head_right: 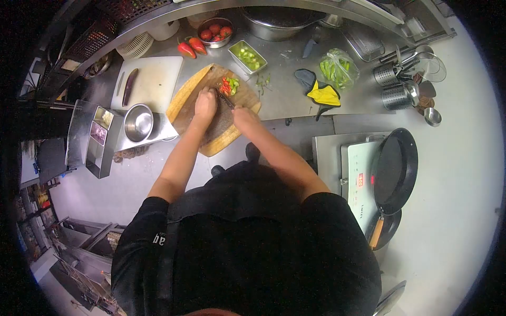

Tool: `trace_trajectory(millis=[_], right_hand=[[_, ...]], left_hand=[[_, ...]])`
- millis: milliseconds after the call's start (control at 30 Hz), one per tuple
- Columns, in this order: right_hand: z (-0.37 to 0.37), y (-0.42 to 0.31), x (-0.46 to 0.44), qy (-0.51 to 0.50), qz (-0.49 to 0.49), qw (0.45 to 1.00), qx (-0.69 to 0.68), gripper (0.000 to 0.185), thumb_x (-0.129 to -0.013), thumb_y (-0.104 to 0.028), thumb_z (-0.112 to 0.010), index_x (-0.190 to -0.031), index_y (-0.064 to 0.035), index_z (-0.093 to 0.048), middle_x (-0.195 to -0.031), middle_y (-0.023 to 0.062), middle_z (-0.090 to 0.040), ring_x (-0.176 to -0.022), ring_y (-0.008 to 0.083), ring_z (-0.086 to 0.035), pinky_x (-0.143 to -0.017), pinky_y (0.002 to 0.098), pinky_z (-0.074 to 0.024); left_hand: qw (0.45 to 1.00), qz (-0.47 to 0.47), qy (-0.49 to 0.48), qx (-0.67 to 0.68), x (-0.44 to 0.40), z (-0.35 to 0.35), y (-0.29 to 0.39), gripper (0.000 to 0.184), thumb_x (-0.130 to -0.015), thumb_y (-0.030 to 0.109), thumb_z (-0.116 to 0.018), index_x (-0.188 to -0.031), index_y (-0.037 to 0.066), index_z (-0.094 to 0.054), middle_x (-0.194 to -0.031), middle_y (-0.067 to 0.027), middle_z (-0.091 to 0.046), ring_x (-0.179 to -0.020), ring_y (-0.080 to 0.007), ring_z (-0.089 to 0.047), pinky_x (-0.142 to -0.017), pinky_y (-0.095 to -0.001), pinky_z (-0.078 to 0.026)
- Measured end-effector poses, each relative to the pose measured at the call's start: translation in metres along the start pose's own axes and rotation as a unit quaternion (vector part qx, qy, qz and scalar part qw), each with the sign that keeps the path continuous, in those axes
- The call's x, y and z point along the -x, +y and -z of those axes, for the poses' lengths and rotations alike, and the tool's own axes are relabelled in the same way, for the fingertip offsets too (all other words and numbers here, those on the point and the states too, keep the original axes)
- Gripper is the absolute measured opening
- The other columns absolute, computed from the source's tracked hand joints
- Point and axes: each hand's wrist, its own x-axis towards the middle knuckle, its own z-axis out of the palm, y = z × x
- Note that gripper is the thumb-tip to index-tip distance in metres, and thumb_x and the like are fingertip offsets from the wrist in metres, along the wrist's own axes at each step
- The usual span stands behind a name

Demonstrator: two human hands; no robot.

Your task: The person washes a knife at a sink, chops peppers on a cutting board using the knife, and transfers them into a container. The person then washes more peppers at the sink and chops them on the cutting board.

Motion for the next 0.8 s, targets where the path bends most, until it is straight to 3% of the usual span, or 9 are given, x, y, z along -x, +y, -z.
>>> trace_trajectory(millis=[267,467,533,600,667,767,800], right_hand=[[-0.013,0.006,-0.017,-0.033,-0.025,0.999,-0.011,0.033,-0.094,-0.026,-0.039,-0.101,0.0007,-0.057,-0.098,0.0272,-0.060,-0.096,0.0399,-0.058,-0.083,0.0470,-0.0451],[-0.018,0.016,-0.021,-0.003,0.010,0.998,-0.056,0.036,-0.094,-0.030,-0.041,-0.100,0.0032,-0.055,-0.092,0.0282,-0.061,-0.092,0.0416,-0.059,-0.081,0.0487,-0.0456],[-0.021,0.013,-0.017,0.010,-0.022,0.998,-0.056,0.037,-0.093,-0.028,-0.040,-0.101,0.0042,-0.056,-0.094,0.0279,-0.061,-0.094,0.0405,-0.059,-0.082,0.0480,-0.0460],[-0.022,0.016,-0.024,-0.021,-0.023,0.998,-0.050,0.037,-0.093,-0.027,-0.039,-0.102,0.0046,-0.056,-0.096,0.0281,-0.061,-0.095,0.0404,-0.059,-0.082,0.0477,-0.0460],[-0.023,0.017,-0.025,-0.053,-0.029,0.997,-0.042,0.038,-0.092,-0.026,-0.038,-0.104,0.0051,-0.056,-0.097,0.0283,-0.061,-0.096,0.0402,-0.059,-0.083,0.0474,-0.0461],[-0.018,0.022,-0.023,-0.053,0.003,0.999,-0.014,0.040,-0.094,-0.028,-0.034,-0.106,0.0019,-0.058,-0.101,0.0264,-0.060,-0.092,0.0397,-0.060,-0.081,0.0490,-0.0452],[-0.018,0.024,-0.023,-0.071,0.007,0.997,-0.006,0.038,-0.094,-0.026,-0.035,-0.108,0.0019,-0.057,-0.100,0.0263,-0.061,-0.092,0.0399,-0.060,-0.082,0.0490,-0.0452]], left_hand=[[0.999,-0.040,-0.014,0.005,0.000,-0.003,-0.005,0.019,-0.081,0.007,-0.044,-0.086,-0.002,-0.059,-0.101,-0.0181,-0.056,-0.096,-0.0343,-0.055,-0.081,-0.0405,-0.049],[0.997,0.004,0.069,-0.038,-0.013,0.016,0.009,0.018,-0.078,0.004,-0.047,-0.087,-0.001,-0.062,-0.097,-0.0191,-0.059,-0.092,-0.0332,-0.057,-0.080,-0.0404,-0.049],[0.995,-0.082,0.023,0.054,-0.026,0.030,0.032,0.020,-0.075,0.003,-0.050,-0.088,0.001,-0.066,-0.089,-0.0206,-0.063,-0.085,-0.0336,-0.061,-0.078,-0.0408,-0.050],[0.992,-0.087,-0.038,0.083,-0.039,0.021,0.063,0.023,-0.074,0.004,-0.051,-0.090,0.004,-0.068,-0.085,-0.0204,-0.065,-0.080,-0.0350,-0.063,-0.077,-0.0414,-0.050],[0.983,-0.127,-0.037,0.130,-0.054,-0.022,0.075,0.026,-0.073,0.003,-0.053,-0.093,0.005,-0.068,-0.089,-0.0202,-0.065,-0.081,-0.0365,-0.063,-0.075,-0.0426,-0.050],[0.977,-0.061,-0.054,0.199,-0.054,-0.012,0.102,0.024,-0.075,0.006,-0.055,-0.097,0.003,-0.067,-0.094,-0.0205,-0.064,-0.085,-0.0363,-0.062,-0.078,-0.0420,-0.049],[0.968,-0.079,0.007,0.240,-0.046,-0.002,0.101,0.020,-0.076,0.009,-0.058,-0.093,0.003,-0.067,-0.092,-0.0201,-0.064,-0.085,-0.0361,-0.062,-0.078,-0.0419,-0.049]])
